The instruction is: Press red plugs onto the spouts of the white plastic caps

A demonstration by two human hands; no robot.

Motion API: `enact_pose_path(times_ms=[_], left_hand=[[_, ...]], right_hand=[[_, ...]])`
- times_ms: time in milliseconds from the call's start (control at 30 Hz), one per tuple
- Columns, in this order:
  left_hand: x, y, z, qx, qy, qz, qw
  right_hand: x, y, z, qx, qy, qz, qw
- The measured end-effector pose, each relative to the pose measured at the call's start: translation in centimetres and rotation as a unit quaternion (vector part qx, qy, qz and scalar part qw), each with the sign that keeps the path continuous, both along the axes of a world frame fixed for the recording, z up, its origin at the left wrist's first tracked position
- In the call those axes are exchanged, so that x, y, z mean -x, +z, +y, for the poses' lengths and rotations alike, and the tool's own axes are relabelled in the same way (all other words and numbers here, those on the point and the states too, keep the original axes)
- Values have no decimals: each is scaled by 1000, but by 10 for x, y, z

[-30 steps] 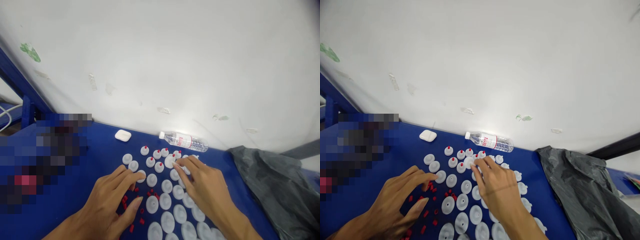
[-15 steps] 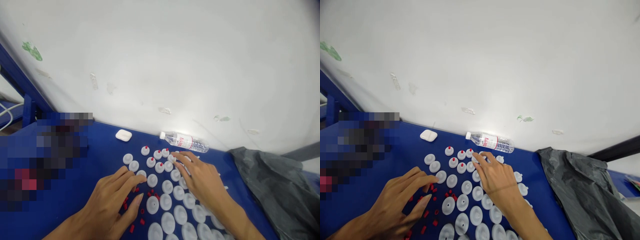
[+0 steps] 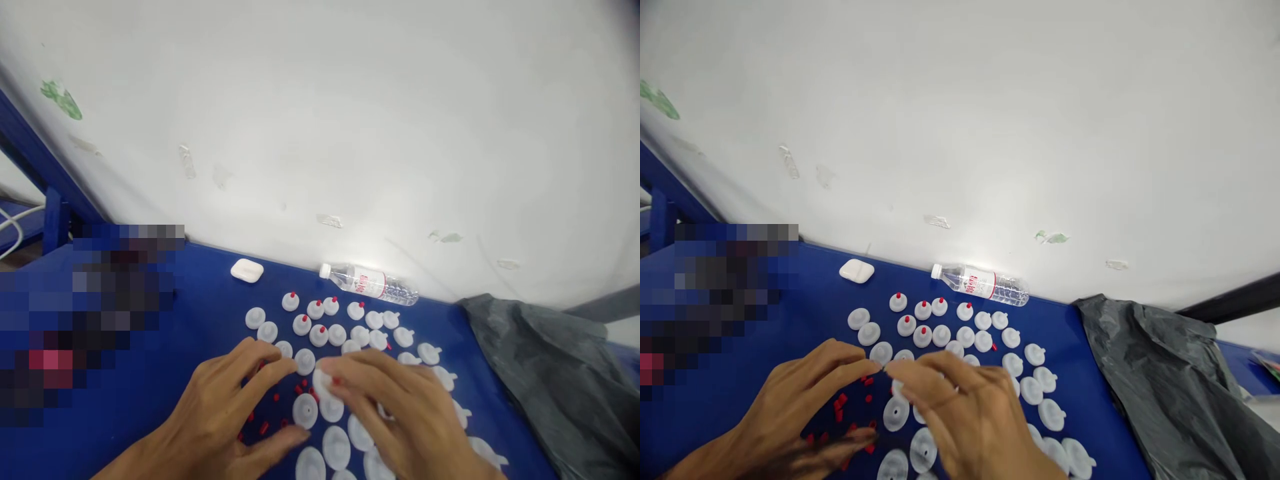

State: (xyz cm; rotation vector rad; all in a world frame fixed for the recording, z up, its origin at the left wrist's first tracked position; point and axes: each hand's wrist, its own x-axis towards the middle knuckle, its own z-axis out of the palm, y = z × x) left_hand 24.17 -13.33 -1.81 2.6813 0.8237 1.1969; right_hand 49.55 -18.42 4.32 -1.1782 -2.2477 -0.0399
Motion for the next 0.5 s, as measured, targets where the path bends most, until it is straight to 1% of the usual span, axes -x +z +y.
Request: enact_pose_path(times_ms=[100,133,200,300,333,433,500], left_hand=[[-1,-2,-6,-17,-19,6,1000],[-2,-2,-7,-23,-26,1,999],[-3,-2,-7,-24,-34,-14,999],[-4,0,-5,5,-28,-20,999],[-3,0,-4,10,-28,-19,999],[-5,-2,-4,7,-21,-21,1000],[-7,-7,-7,22,-23,-23,999]], right_hand=[[15,2,-11,7,67,38,997],[18,2,-12,13,74,45,996],[19,-1,-13,4,66,41,997],[16,-7,-10,-54,55,-1,997],[15,-9,-8,-62,53,-12,997],[17,-15,-5,-42,37,-36,998],[22,-17,-6,-27,33,-57,997]])
